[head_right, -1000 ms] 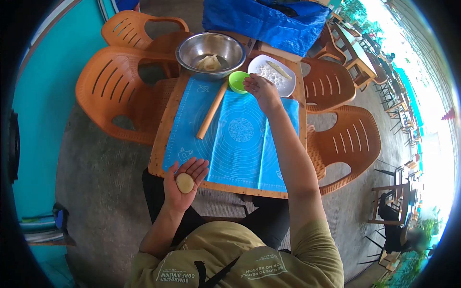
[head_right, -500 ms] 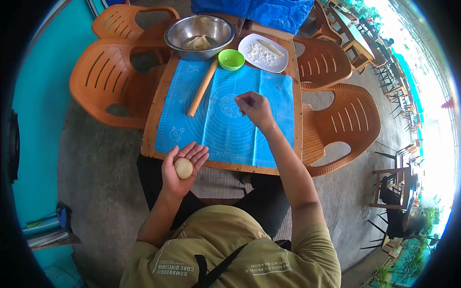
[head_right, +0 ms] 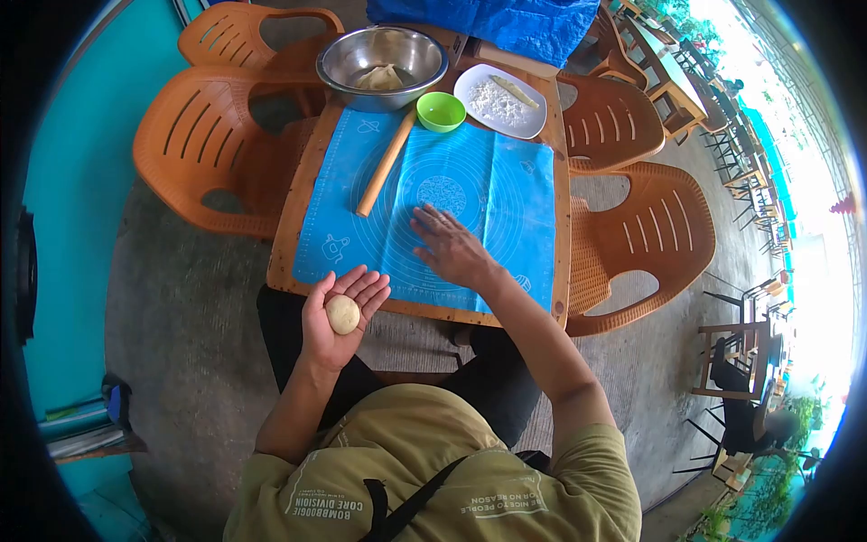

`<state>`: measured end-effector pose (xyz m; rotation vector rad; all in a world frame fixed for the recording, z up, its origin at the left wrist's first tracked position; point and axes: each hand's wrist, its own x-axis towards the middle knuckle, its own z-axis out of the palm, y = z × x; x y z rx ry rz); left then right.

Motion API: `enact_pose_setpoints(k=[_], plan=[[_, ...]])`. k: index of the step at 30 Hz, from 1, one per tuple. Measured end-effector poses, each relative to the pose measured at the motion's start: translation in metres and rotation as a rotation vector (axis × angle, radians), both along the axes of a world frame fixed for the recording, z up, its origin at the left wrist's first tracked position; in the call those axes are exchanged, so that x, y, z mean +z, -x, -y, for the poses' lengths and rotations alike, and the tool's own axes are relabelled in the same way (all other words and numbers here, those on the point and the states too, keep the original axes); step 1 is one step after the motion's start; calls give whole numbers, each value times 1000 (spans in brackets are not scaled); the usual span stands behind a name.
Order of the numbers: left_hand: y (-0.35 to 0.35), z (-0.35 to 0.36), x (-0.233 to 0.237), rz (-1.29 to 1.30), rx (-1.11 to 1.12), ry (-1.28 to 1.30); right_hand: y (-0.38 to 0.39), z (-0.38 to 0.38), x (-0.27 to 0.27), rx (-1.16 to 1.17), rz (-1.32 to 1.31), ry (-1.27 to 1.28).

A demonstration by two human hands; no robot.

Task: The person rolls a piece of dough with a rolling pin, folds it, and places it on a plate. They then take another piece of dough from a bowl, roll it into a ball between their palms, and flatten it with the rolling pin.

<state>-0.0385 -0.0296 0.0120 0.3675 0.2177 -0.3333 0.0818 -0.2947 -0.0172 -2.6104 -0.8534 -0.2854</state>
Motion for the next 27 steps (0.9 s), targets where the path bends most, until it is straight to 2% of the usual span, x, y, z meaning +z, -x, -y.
enact_pose_setpoints(k=[1, 2, 3, 5, 6, 7, 9, 10, 11, 13, 14, 15, 17, 19, 21, 22, 23, 25, 26, 27], plan=[[0, -2, 0, 9, 2, 5, 1, 4, 4, 55, 25, 103], [0, -3, 0, 19, 1, 9, -6, 13, 4, -81, -75, 88], [0, -3, -1, 20, 1, 11, -8, 14, -3, -81, -75, 90], [-1, -3, -1, 6, 5, -4, -13, 17, -17, -387, 77, 225], [-2, -2, 0, 8, 4, -6, 0, 7, 6, -153, -9, 289], [-2, -2, 0, -3, 0, -6, 6, 2, 7, -154, -9, 288], [-1, 0, 0, -18, -4, -4, 15, -1, 9, 150, -107, 172], [-2, -1, -1, -14, -2, -7, 9, 2, 21, 73, -150, 305], [-2, -1, -2, -8, 1, -11, 9, 6, 10, 75, -151, 305], [-5, -2, -4, -21, 3, -30, 15, -5, 5, -480, -45, 400], [-7, -2, -6, -34, -1, -50, 24, -1, 7, -352, -120, 499], [-10, -2, -9, -34, -4, -52, 25, -3, 10, -355, -121, 497], [-21, 0, -19, -90, 53, -83, 26, -1, 14, 246, -218, 141], [-31, -4, -29, -82, 68, -112, 13, 3, 19, 195, -195, 232], [-38, -10, -36, -121, 152, -150, -8, 11, -2, -373, -92, 277], [-39, -13, -37, -141, 167, -178, -14, 1, -6, -547, -84, 308], [-39, -15, -37, -138, 162, -181, -19, -2, -8, -553, -84, 305], [-39, -16, -37, -168, 192, -177, -23, -21, 20, -181, -113, 156], [-39, -17, -37, -162, 198, -199, -28, -25, -2, -15, -67, 191], [-39, -17, -35, -164, 198, -200, -31, -24, -7, -15, -70, 190]])
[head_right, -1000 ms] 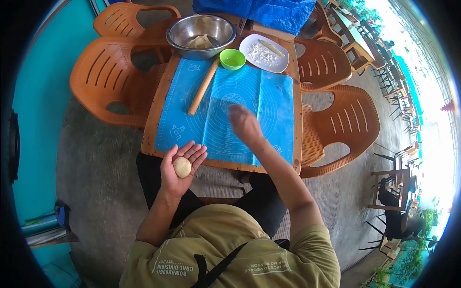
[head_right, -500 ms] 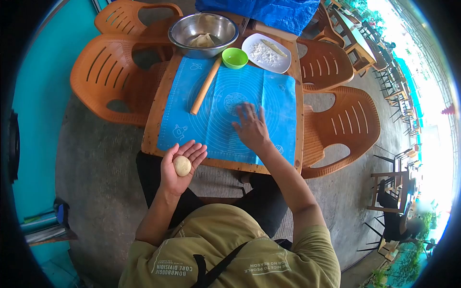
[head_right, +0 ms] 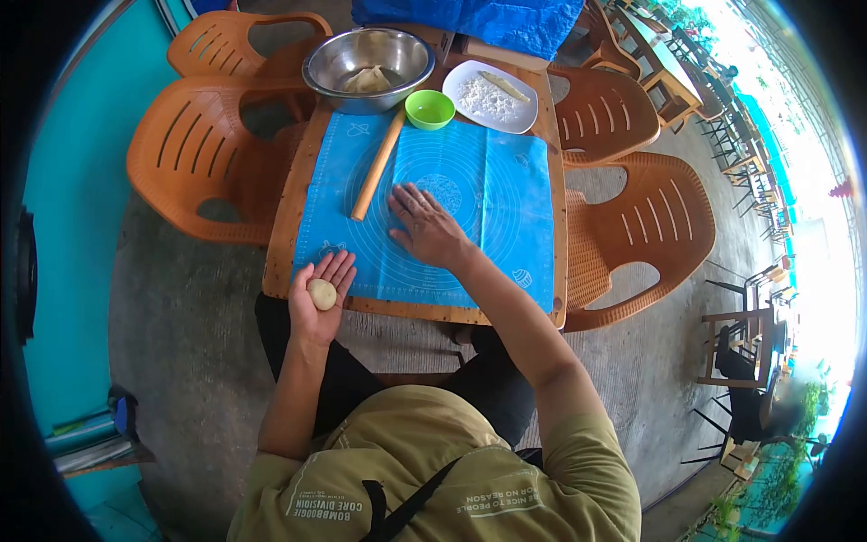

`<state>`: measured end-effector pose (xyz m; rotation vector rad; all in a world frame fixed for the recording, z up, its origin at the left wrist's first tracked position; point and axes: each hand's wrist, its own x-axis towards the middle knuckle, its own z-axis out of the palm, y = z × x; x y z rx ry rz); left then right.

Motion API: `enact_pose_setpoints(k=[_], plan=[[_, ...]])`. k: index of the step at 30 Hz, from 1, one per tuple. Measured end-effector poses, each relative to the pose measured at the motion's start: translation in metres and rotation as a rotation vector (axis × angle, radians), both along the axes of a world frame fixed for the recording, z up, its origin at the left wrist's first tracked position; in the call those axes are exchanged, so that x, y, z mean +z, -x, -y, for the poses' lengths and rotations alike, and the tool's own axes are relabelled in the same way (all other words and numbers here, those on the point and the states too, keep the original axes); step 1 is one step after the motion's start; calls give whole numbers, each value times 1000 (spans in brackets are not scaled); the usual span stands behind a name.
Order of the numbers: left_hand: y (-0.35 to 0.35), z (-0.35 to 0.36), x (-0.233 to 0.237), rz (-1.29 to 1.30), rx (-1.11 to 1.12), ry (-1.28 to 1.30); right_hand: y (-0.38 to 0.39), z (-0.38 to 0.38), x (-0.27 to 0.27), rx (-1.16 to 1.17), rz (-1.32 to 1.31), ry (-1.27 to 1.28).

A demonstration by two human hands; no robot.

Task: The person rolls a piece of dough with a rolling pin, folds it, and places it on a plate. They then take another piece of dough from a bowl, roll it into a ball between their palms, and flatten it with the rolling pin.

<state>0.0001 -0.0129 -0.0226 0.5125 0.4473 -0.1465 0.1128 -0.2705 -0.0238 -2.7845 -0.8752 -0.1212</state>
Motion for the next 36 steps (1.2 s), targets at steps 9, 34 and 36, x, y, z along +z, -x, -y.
enact_pose_setpoints(k=[9, 34, 36], plan=[[1, -7, 2, 8, -1, -1, -14, -21, -19, -291, 72, -144], [1, -11, 0, 16, 13, 47, 49, 83, -18, -330, 32, 17], [4, -12, 1, 13, 25, 48, 42, 95, -21, -606, 132, 226]])
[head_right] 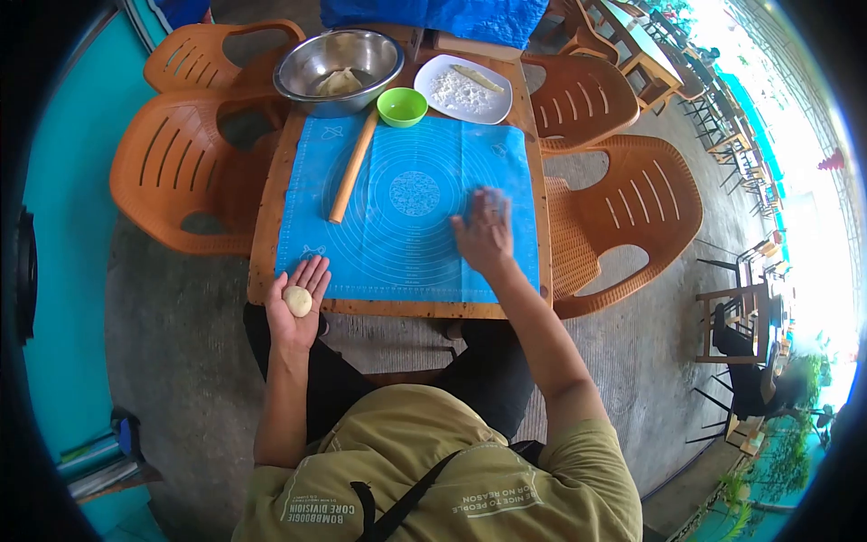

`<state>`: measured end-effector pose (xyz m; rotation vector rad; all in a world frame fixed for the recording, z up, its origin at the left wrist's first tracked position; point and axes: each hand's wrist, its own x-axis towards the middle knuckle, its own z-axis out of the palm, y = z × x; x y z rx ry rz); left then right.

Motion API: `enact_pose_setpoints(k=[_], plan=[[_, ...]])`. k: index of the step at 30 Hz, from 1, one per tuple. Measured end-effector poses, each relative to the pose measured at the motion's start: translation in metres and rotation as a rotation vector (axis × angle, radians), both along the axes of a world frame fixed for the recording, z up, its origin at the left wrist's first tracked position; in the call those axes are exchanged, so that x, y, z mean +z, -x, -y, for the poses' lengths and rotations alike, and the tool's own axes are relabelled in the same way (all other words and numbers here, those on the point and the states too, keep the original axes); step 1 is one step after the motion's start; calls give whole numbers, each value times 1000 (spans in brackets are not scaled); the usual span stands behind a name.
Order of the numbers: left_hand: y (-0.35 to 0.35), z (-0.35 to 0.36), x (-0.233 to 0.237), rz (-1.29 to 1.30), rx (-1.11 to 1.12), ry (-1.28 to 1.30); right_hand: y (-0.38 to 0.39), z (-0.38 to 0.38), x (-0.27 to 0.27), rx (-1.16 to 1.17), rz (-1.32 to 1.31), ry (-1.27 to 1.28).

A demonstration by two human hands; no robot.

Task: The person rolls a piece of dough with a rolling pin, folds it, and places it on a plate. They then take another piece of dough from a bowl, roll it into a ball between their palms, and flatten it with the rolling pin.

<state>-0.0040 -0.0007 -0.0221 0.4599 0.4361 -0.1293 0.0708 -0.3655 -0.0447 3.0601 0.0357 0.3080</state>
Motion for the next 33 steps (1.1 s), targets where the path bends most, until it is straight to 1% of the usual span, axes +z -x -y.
enact_pose_setpoints(k=[2, 3, 5, 6, 7, 8, 9, 10, 11, 14, 16, 17, 19, 20, 21, 22, 23, 24, 25, 28, 29, 30, 32, 33], plan=[[-2, 1, -2, 11, -10, 4, -17, 11, 6, -201, -96, 190], [-2, 1, -2, 13, -9, 5, -27, 7, 12, -204, -93, 189], [-2, 2, -3, 11, -7, -6, -47, -17, 22, 118, 34, -206], [-2, 2, -2, 8, 0, -18, -53, -39, 29, 190, 9, -206], [-1, 3, -1, 10, -6, -22, -61, -56, 24, 255, 27, -237], [0, 4, 2, 8, -1, -29, -69, -71, 18, 253, 32, -242], [0, 4, 4, 5, 8, -35, -76, -85, 13, 307, -17, -301], [-1, 3, 6, 7, 12, -40, -82, -93, 9, 364, -69, -358], [-1, 3, 6, 7, 4, -30, -86, -92, 7, 370, -72, -360], [0, 2, 4, -5, 1, -19, -91, -68, 1, 328, -97, -306], [0, 1, 4, -6, 2, -19, -96, -41, -5, 44, -32, -246], [0, 1, 4, -7, 3, -18, -95, -32, -7, 47, -36, -240], [0, 2, 4, -12, -1, -17, -87, -28, 1, -215, -12, 131], [-1, 2, 3, -2, 2, -9, -80, -36, -3, -110, -1, 70], [0, 2, 1, 5, 3, -2, -61, -59, 11, -7, 6, 9], [0, 2, 0, -3, -2, -3, -40, -81, 29, 144, -46, -290], [0, 1, 0, 4, -10, -12, -20, -106, 27, 298, -77, -221], [-1, 1, -1, 14, -19, -23, 2, -131, 31, 360, -161, -167], [-2, 0, -1, 8, -21, -19, 19, -136, 27, 436, -193, -258], [-2, 0, 5, -19, -16, 14, 38, -115, 3, 379, -137, -295], [-2, -1, 4, -19, -8, 14, 42, -98, -2, 379, -78, -318], [-2, -2, 3, -15, -9, 10, 46, -83, -1, 384, -80, -317], [-3, -1, 2, -2, -16, 11, 50, -56, 2, 202, -125, -223], [-3, -2, 1, 0, -17, 17, 52, -44, 2, 202, -123, -218]])
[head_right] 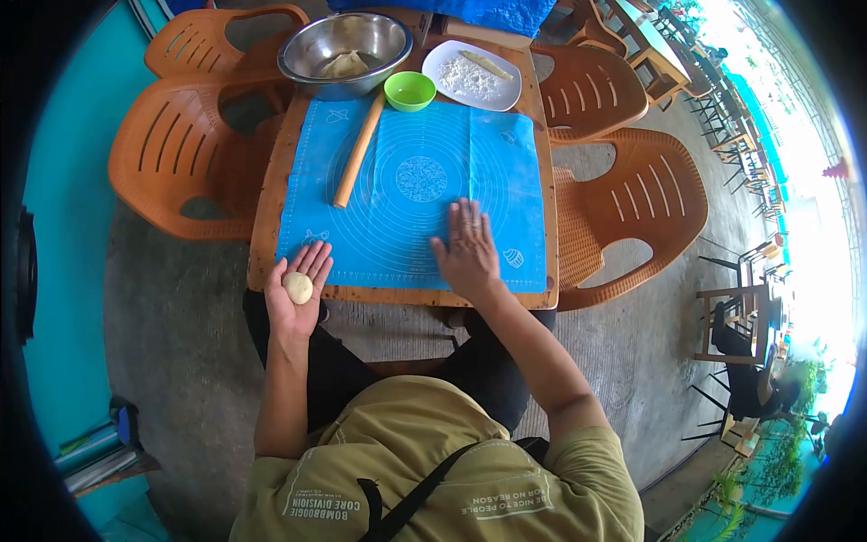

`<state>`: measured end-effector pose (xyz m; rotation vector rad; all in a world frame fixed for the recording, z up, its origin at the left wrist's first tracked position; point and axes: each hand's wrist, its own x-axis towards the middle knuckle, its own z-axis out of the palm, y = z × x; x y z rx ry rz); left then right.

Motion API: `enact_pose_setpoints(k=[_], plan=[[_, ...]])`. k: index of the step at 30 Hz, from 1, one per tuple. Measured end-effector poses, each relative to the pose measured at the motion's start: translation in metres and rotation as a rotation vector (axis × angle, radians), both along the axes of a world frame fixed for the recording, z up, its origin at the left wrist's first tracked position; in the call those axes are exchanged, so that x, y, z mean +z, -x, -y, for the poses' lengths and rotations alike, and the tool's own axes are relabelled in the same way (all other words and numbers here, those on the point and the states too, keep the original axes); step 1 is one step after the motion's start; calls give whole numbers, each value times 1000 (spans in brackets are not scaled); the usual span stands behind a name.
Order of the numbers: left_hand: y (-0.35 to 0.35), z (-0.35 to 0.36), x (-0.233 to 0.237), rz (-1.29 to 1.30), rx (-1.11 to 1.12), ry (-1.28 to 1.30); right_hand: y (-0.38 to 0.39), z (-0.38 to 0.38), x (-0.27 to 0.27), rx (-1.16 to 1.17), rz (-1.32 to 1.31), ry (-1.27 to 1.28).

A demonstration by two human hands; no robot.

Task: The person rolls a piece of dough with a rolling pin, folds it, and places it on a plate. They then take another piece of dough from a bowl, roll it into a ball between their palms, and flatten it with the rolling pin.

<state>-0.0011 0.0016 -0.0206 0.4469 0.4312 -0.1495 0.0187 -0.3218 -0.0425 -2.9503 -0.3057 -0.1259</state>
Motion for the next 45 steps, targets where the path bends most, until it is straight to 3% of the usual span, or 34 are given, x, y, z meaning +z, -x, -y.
enact_pose_setpoints(k=[2, 3, 5, 7, 10, 13, 15, 19, 23, 26, 29, 31, 33, 37, 39, 42, 45], plan=[[2, 1, 0, 1, -2, 10, 4, 18, -2, -211, 38, 239], [2, 2, 2, -5, 4, -7, 5, 16, 3, -215, 39, 240], [1, 3, 4, -9, 4, -27, 7, 4, 8, -11, 293, 17], [1, 3, 5, -13, 4, -40, 14, -27, 27, 118, 148, -77], [1, 0, 0, 25, 1, 20, 18, -29, 11, 249, 66, -159], [1, -1, -2, 7, 7, 15, 14, 7, 1, 106, 47, -58], [2, -2, -5, 21, 14, 12, 10, 28, 5, -198, 1, 195], [2, -1, -6, 30, -5, -10, -20, 21, 31, -178, 0, 145], [2, -2, -6, 33, -8, -11, -53, -66, 21, 140, 122, -140], [2, -2, -7, 33, -10, -8, -76, -101, -3, 186, 98, -175], [2, -3, -8, 35, -11, -4, -85, -85, 1, 181, 93, -134], [3, -2, -5, 19, -5, -20, -97, -56, 0, 136, 46, -111], [3, -2, -4, 21, 2, -20, -114, -27, -9, -155, 51, -23], [3, -1, -5, 11, 9, -2, -148, -15, 7, -315, 21, 48], [3, -1, -2, 7, 14, 11, -159, -41, 18, -40, 93, -33], [3, -2, -4, 4, 12, 21, -166, -68, 3, 63, 30, -138], [3, -2, -5, 6, -1, -2, -161, -51, -6, 26, 73, -103]])
